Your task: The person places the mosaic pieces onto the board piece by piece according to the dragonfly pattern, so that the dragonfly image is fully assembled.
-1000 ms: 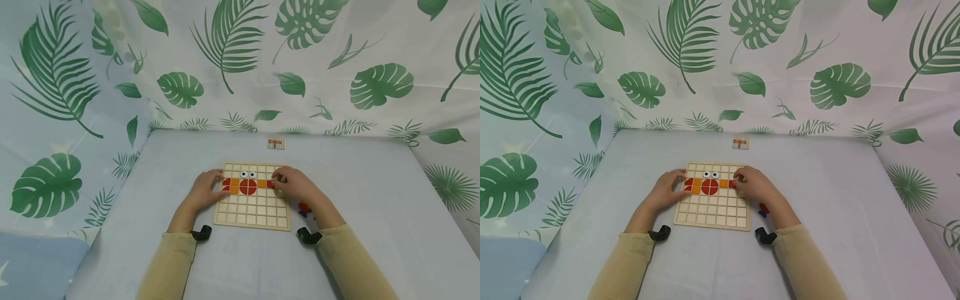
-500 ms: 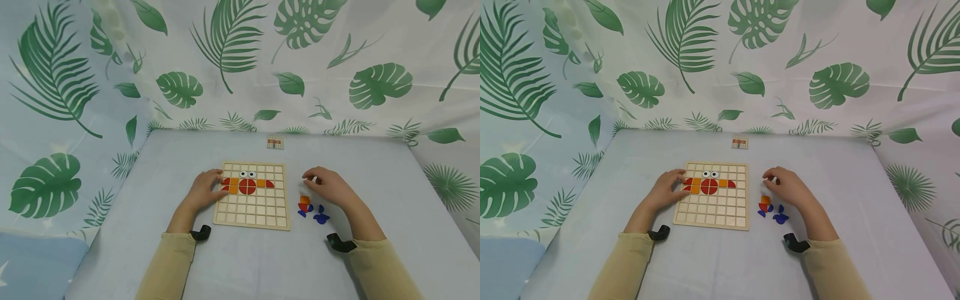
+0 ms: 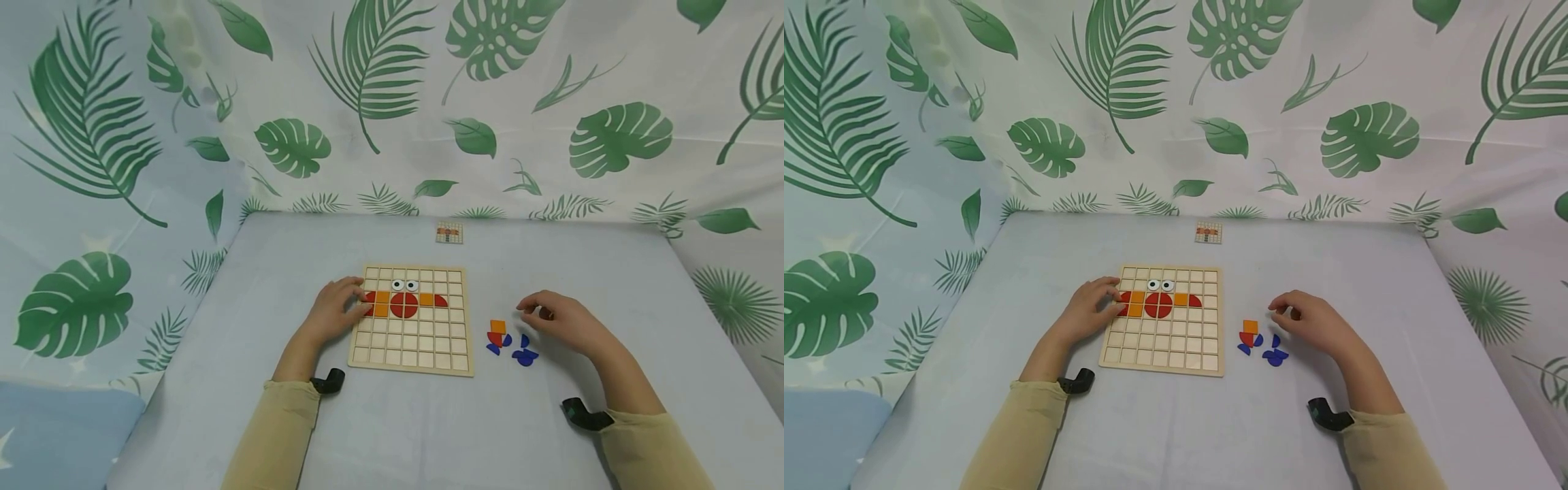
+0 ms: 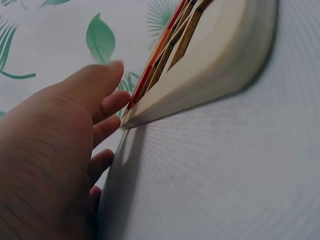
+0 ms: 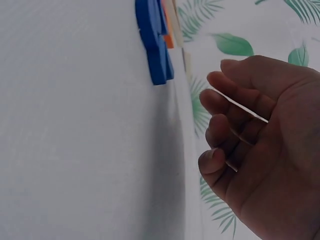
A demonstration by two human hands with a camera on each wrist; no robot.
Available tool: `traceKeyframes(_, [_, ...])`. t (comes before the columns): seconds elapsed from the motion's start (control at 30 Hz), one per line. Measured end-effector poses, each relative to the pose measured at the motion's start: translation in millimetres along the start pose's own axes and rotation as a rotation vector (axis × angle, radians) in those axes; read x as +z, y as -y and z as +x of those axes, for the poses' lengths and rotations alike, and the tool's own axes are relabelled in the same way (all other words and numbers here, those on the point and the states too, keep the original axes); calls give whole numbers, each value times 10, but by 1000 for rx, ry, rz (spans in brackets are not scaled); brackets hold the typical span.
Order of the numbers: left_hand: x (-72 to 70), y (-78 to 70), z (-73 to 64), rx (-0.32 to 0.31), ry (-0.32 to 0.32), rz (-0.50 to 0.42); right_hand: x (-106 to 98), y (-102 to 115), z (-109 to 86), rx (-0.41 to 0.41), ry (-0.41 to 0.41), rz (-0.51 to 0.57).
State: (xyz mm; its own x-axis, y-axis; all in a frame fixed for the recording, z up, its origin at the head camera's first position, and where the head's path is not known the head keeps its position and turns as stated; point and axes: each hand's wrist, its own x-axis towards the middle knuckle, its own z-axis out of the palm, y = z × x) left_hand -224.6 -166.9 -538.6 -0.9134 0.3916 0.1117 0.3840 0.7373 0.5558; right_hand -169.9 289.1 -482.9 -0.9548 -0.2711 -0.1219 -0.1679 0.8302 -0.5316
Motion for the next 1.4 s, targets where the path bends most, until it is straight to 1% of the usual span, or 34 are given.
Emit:
traceKeyframes(0.2, [4, -11, -3, -18, 5, -18, 89, -76, -12, -31, 10, 13])
traceKeyframes(0.4, [1, -9, -3, -18, 10, -11, 184, -69, -2, -72, 5, 15])
traceKeyframes(0.57, [9, -9, 4, -13, 11, -4, 257, -64, 0, -89, -2, 13])
traceKeyframes(0.83, [18, 2, 6, -20, 6, 2, 361, -56, 59, -128, -33, -8])
traceKeyframes(1.1, [20, 15, 8, -31, 11, 10, 408, -6, 66, -94, -41, -15])
traceKeyframes(1.4, [1, -18, 10, -40, 14, 0, 415, 32, 96, -5, -36, -9])
